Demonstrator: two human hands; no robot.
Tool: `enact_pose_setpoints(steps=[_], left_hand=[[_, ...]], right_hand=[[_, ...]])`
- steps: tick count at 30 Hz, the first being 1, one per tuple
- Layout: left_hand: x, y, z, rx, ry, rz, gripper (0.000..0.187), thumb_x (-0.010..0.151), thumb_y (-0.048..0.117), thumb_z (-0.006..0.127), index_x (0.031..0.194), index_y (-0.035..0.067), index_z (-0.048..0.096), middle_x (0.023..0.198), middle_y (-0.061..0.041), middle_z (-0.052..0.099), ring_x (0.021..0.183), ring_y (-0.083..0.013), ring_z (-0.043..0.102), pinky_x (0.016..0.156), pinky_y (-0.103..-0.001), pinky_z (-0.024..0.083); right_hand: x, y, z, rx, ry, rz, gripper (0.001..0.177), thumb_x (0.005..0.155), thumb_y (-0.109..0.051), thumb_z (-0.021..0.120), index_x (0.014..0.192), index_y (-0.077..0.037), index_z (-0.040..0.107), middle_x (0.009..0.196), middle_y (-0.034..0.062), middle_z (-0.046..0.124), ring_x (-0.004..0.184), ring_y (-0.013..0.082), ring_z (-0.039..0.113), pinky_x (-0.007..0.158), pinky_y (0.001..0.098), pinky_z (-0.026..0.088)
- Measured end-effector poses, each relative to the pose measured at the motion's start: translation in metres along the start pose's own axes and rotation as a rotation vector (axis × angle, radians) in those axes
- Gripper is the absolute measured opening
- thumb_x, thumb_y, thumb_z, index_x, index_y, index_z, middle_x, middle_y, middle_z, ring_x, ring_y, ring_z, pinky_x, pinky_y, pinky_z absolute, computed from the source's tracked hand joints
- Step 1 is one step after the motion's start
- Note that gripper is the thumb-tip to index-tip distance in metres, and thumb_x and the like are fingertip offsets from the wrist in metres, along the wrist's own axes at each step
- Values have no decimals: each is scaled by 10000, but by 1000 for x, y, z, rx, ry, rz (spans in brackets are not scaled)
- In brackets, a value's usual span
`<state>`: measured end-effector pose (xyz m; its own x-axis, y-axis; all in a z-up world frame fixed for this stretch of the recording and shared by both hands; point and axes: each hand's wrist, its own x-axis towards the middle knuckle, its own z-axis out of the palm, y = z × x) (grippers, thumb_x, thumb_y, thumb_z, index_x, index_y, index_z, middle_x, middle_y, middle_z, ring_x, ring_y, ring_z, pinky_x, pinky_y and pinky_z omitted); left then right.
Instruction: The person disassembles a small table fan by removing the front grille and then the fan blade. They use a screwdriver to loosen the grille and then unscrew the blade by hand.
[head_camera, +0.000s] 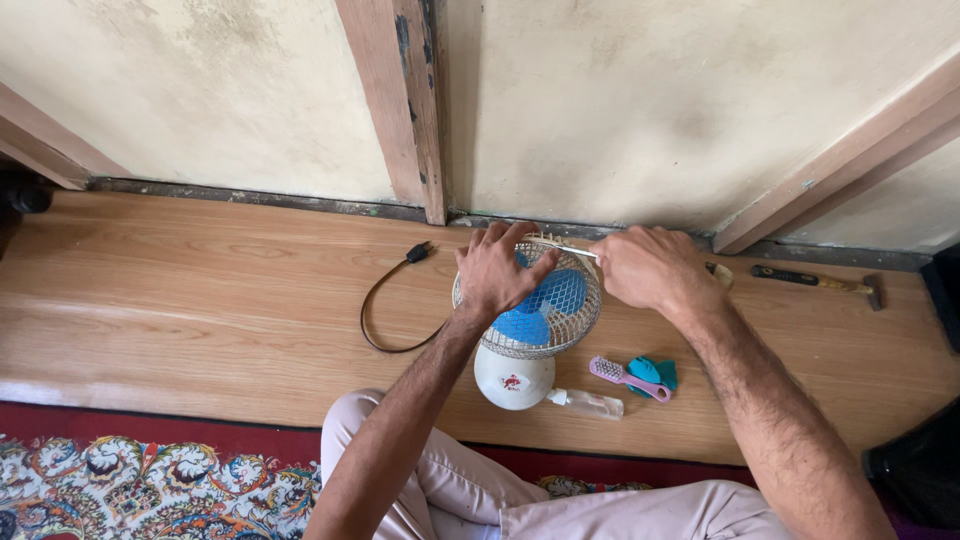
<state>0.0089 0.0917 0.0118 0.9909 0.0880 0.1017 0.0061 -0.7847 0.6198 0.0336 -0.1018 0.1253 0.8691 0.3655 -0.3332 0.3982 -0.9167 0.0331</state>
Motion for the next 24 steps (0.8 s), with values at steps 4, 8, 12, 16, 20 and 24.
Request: enact_pose_setpoints(steps=[4,8,12,16,20,24], left_hand=[[-5,4,-4,-1,10,4,659,805,697,637,1301,265,663,1311,-119,626,1330,-390,509,1048,-720,368],[-7,6,-5,7,11,19,652,805,680,650,1293,249,665,1305,-128,627,1321,-393,513,1035,-714,375],[-12,8,-3,5,47,43,648,804,670,666,1282,232,674,1293,-133,637,1308,-384,537,1035,-686,394],[-15,9,-3,9,69,51,658,796,667,668,1293,236,676,1299,-128,646,1292,-380,555,1045,-654,410],[-16,10,-2,27,48,61,676,798,680,666,1312,241,668,1309,-144,634,1294,-382,543,1052,-664,387],[-17,10,0,37,32,72,678,801,690,663,1312,243,667,1327,-158,621,1304,-388,530,1050,-677,369]], right_hand=[[0,3,-5,-30,-23,-1,294,975,-191,537,1115,-204,795,940,120,790,861,299,771,868,499,608],[4,9,-7,15,-12,-6,274,961,-239,580,1141,-245,788,1068,79,779,983,294,749,940,487,573],[4,12,-11,30,-18,-1,293,961,-265,603,1189,-299,783,1138,73,768,1054,298,728,965,466,565],[2,10,-21,4,-73,10,298,962,-254,602,1196,-297,781,1135,56,779,1042,278,737,958,456,573],[3,9,-25,6,-136,36,314,983,-238,571,1213,-298,775,1168,20,779,1047,249,746,974,454,575],[4,11,-24,17,-164,43,331,985,-236,562,1240,-302,762,1201,8,772,1067,239,742,981,452,581]])
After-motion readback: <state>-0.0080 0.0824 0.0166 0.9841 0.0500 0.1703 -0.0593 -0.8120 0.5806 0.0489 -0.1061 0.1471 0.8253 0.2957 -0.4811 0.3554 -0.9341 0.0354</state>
